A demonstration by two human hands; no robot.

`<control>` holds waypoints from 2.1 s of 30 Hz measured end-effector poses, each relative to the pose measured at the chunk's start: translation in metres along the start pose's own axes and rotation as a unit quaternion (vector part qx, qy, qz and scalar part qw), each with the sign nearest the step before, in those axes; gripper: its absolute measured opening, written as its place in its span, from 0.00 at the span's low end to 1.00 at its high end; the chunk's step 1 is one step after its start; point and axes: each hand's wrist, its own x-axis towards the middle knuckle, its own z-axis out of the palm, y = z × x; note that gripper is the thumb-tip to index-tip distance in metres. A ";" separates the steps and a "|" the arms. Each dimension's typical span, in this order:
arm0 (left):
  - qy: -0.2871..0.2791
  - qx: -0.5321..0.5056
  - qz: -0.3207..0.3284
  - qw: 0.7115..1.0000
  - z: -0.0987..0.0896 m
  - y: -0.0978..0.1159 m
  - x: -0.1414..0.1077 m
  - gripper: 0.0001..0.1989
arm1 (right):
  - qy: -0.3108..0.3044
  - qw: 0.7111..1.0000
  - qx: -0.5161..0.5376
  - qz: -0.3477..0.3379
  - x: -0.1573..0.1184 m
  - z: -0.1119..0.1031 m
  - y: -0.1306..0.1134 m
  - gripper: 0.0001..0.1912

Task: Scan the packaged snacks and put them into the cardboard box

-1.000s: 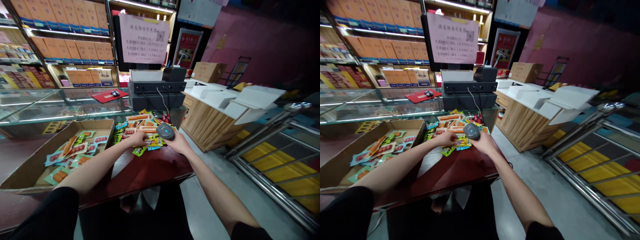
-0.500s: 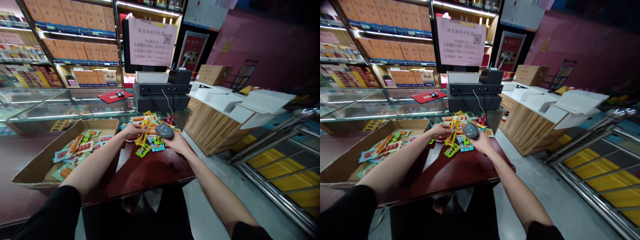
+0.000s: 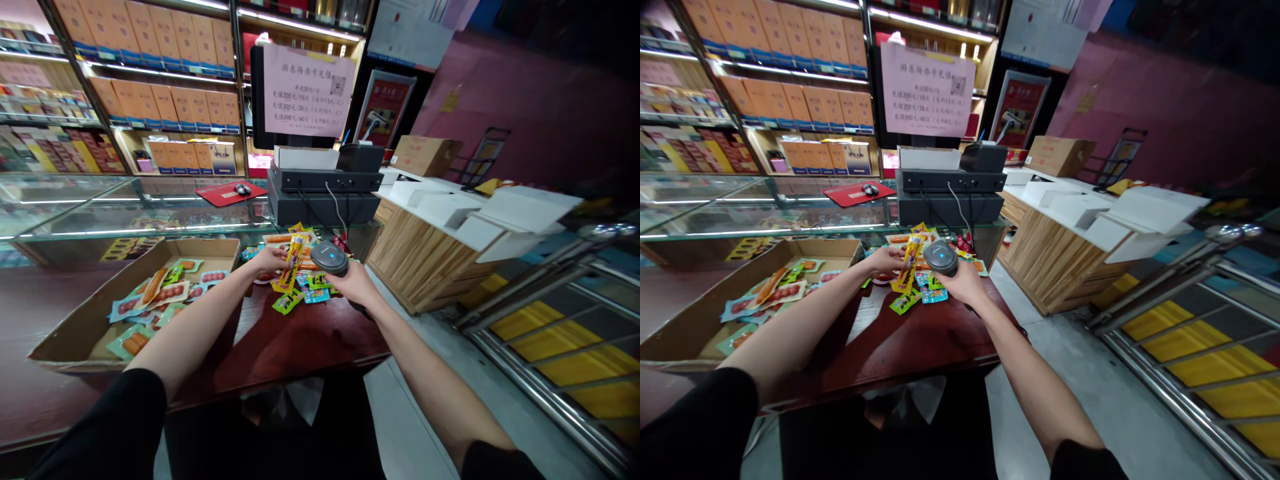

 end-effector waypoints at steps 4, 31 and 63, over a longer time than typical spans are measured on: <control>-0.002 0.006 -0.006 1.000 0.001 0.003 -0.004 0.26 | -0.002 1.000 -0.002 0.010 0.000 0.000 -0.001 0.15; 0.008 0.043 -0.001 0.999 0.003 0.001 -0.003 0.25 | -0.013 0.999 0.028 -0.022 -0.005 -0.001 0.001 0.15; 0.132 -0.023 -0.020 0.991 -0.153 0.015 -0.100 0.32 | -0.053 0.991 0.055 -0.106 0.029 0.036 -0.032 0.17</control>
